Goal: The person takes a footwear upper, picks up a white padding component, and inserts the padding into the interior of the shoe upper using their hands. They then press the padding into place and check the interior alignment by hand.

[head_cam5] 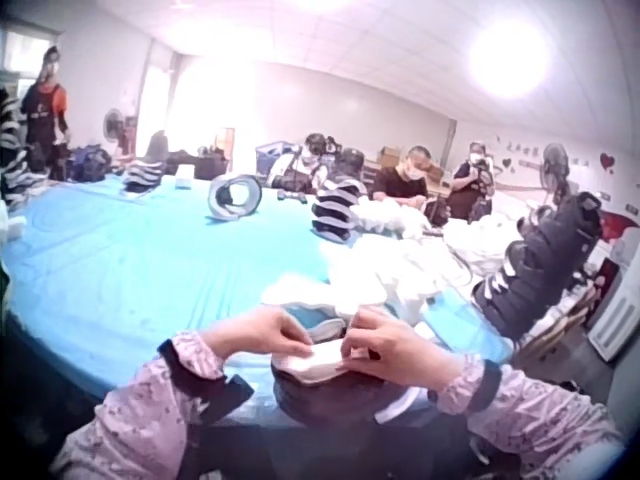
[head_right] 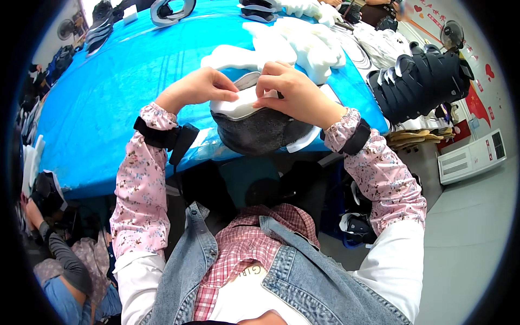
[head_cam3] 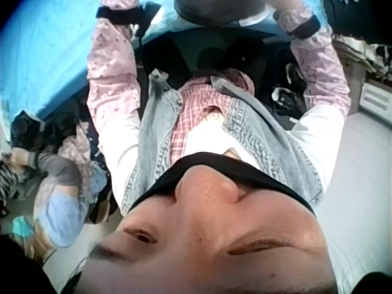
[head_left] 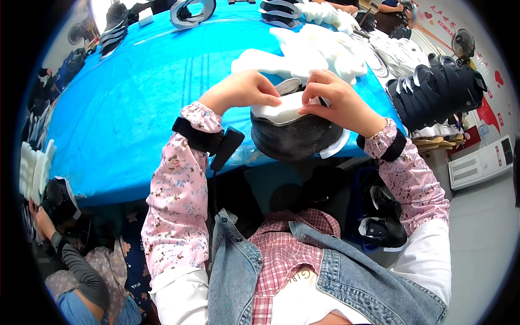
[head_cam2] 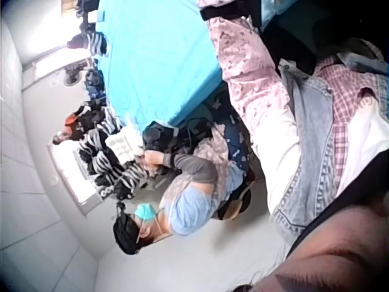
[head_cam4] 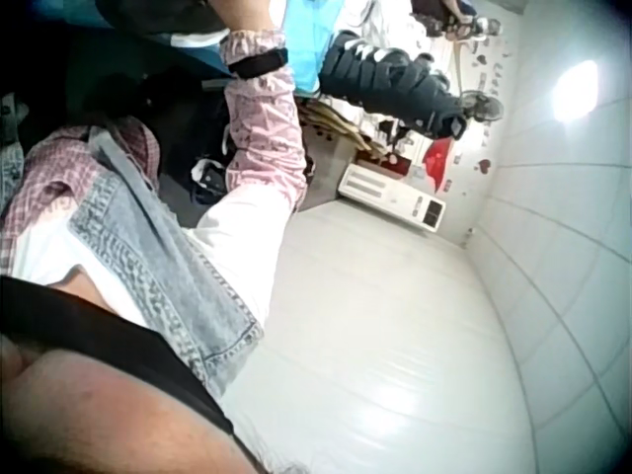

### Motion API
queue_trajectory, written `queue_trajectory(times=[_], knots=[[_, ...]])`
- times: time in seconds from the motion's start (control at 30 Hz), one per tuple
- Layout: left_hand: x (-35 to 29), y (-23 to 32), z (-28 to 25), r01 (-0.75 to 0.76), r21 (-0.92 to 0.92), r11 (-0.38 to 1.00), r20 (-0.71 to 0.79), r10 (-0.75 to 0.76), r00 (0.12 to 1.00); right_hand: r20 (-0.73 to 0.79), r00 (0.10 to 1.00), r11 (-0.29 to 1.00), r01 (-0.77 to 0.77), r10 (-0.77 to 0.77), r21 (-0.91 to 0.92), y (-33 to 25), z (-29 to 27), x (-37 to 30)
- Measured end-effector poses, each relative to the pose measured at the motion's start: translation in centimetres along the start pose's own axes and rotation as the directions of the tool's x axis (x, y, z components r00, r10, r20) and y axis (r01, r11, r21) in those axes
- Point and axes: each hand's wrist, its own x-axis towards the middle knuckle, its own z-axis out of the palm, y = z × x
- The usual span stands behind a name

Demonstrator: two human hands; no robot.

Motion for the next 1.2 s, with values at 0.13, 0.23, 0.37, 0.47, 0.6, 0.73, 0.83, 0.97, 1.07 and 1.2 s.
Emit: queue_trajectory(times=[0.13,0.23,0.37,0.47,0.6,0.73,0.83,0.97,1.07,1.2], knots=[[0.4,-0.8,0.5,0.064,0.074,0.995,-0.134,-0.053,0.990,0.050,0.994,0.994,0.091,-0.094,0.059,-0.2,-0.4,-0.1],[-0.1,0.3,1.9,0.015,0.188,0.982,-0.267,0.037,0.963,0.027,0.999,0.939,-0.030,0.022,0.343,0.9,-0.7,-0.6],[-1.8,3.7,3.1,0.108,0.399,0.911,-0.351,0.043,0.935,0.078,0.946,0.944,-0.320,0.314,0.078,2.5,-1.1,-0.7],[-2.4,3.8,4.4,0.191,0.422,0.886,-0.484,0.042,0.874,0.086,0.975,0.974,-0.194,0.205,-0.113,2.6,-0.4,0.3],[-3.5,3.0,6.3,0.143,0.318,0.937,-0.629,0.095,0.771,0.126,0.966,0.963,-0.203,0.227,-0.175,2.6,-0.2,0.3],[-3.7,2.8,6.7,0.094,0.265,0.960,-0.656,0.107,0.747,0.135,0.949,0.951,-0.262,0.285,-0.166,2.2,-0.1,0.7],[-4.0,2.7,6.7,0.070,0.256,0.964,-0.651,0.119,0.750,0.132,0.948,0.954,-0.275,0.290,-0.118,1.9,-0.2,0.7],[-4.0,2.4,6.9,0.048,0.239,0.970,-0.647,0.122,0.753,0.111,0.953,0.959,-0.278,0.281,-0.044,2.1,0.1,0.7],[-4.3,2.2,7.0,0.037,0.239,0.970,-0.658,0.134,0.741,0.078,0.953,0.953,-0.286,0.293,-0.097,1.8,0.5,0.9],[-4.2,2.5,7.0,0.041,0.262,0.964,-0.658,0.147,0.738,0.038,0.967,0.958,-0.242,0.250,-0.154,1.9,0.8,0.9]])
